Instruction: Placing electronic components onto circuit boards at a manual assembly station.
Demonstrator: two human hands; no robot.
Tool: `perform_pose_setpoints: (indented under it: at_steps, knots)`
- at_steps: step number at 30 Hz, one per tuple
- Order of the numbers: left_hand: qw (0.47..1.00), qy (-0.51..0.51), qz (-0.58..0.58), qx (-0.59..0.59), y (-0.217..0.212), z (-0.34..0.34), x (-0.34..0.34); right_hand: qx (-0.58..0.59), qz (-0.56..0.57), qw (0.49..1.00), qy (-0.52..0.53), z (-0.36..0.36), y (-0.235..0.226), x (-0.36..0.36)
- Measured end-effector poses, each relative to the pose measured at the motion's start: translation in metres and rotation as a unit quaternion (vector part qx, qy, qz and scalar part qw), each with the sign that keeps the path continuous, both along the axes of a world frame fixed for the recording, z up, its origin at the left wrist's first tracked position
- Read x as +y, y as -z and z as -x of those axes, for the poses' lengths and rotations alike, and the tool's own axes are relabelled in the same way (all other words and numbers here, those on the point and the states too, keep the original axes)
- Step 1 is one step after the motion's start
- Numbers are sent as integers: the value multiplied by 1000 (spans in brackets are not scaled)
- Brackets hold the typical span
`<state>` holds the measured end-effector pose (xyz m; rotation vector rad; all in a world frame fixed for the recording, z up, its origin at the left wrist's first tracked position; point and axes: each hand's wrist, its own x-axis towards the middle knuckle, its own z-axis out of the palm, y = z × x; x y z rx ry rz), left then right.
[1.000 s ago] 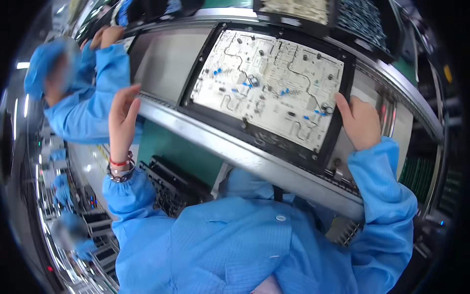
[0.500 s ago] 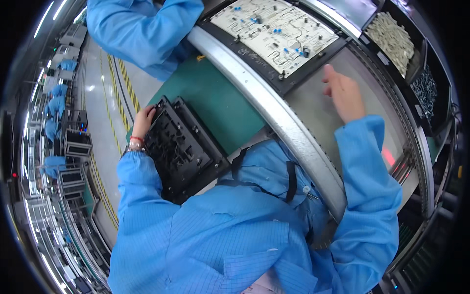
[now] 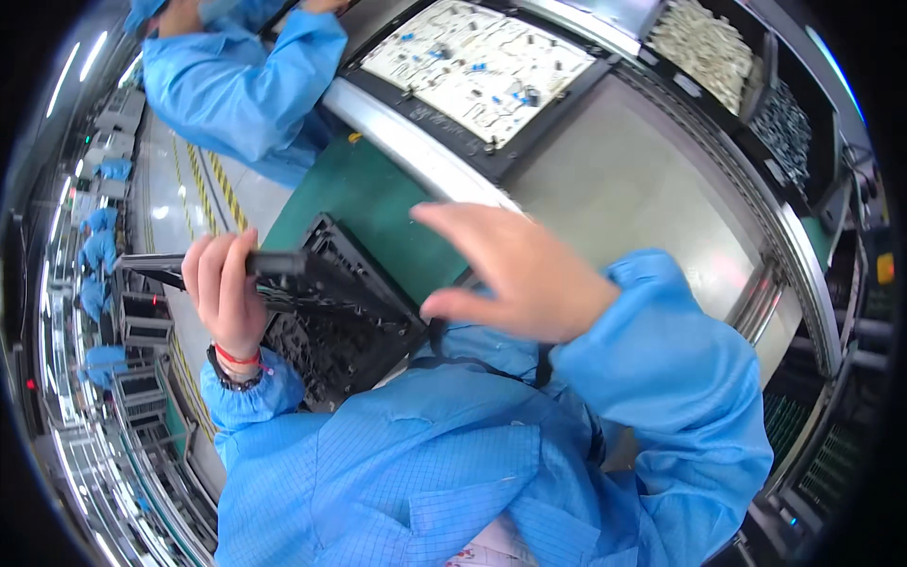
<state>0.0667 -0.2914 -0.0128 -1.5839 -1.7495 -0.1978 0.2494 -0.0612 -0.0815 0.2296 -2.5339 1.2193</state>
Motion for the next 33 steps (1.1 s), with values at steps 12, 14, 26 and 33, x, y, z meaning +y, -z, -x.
perform_pose_setpoints:
  at_steps: [12, 14, 26, 33]
  knots:
    - [939, 278, -147, -141, -37, -13, 79, 197, 275, 904, 261, -40, -32, -44]
    - [937, 270, -192, -113, -34, -2, 85, 151, 249, 896, 336, -64, -39, -28]
    - [278, 180, 317, -889, 74, 7, 164, 81, 554, 538, 630, -207, 10, -2]
    - [123, 39, 398, -908, 101, -4, 237, 24, 619, 541, 568, -242, 48, 17]
